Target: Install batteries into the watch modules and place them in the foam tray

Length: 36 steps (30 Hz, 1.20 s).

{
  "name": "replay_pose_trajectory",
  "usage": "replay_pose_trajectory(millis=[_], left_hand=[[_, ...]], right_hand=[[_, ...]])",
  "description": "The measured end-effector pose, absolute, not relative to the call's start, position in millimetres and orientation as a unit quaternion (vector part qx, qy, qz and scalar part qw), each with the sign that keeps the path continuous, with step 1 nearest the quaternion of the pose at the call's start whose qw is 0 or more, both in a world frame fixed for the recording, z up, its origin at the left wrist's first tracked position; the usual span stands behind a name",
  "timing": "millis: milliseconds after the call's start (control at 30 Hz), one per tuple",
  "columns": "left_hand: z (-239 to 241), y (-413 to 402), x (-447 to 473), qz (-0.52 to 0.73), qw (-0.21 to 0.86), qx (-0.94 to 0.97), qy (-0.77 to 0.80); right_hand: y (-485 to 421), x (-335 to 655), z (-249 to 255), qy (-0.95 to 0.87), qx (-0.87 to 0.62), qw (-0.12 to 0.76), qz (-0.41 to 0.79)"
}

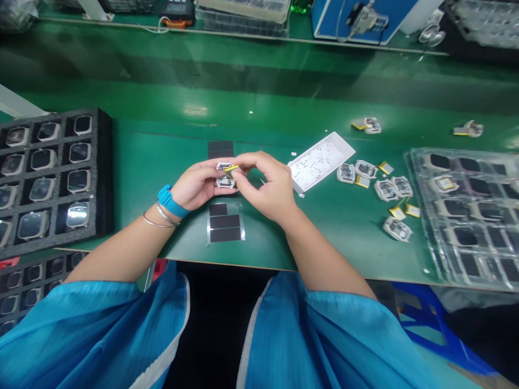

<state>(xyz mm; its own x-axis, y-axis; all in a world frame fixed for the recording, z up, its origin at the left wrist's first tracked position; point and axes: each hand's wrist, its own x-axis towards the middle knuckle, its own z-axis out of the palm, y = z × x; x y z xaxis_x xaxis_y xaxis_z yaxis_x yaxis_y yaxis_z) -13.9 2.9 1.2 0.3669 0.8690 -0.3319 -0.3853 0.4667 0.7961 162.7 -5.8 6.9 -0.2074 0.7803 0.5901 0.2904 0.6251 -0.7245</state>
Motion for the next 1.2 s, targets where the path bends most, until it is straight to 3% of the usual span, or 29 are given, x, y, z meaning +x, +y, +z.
replay_pose_trajectory(millis=[167, 300, 500, 567, 700, 800, 900, 1033, 1200], left_hand=[[3, 3, -12, 0.424, 0.751, 0.313, 0.397], [6, 2, -14, 0.434, 0.741, 0.312, 0.406], [12, 0, -15, 0.445, 0.729, 0.306, 0.421], [13, -1, -14, 0.442, 0.73, 0.303, 0.425], [14, -3, -11, 0.442, 0.727, 0.299, 0.432], [13, -2, -11, 0.452, 0.722, 0.297, 0.432], [12, -1, -11, 0.46, 0.717, 0.294, 0.433], [13, -1, -11, 0.46, 0.717, 0.294, 0.433], [13, -2, -10, 0.44, 0.728, 0.301, 0.432]], right_hand=[[-4, 173, 24, -0.794, -0.345, 0.443, 0.233], [-5, 203, 46, -0.766, -0.487, 0.399, 0.131], [-37, 243, 35, -0.769, -0.603, 0.137, 0.163], [-45, 238, 18, -0.784, -0.593, 0.115, 0.142], [-45, 213, -11, -0.777, -0.603, 0.162, 0.082], [-37, 204, -16, -0.764, -0.614, 0.171, 0.105], [-29, 209, -9, -0.739, -0.591, 0.208, 0.248], [-21, 219, 10, -0.608, -0.514, 0.345, 0.496], [-9, 212, 41, -0.528, -0.409, 0.469, 0.578]])
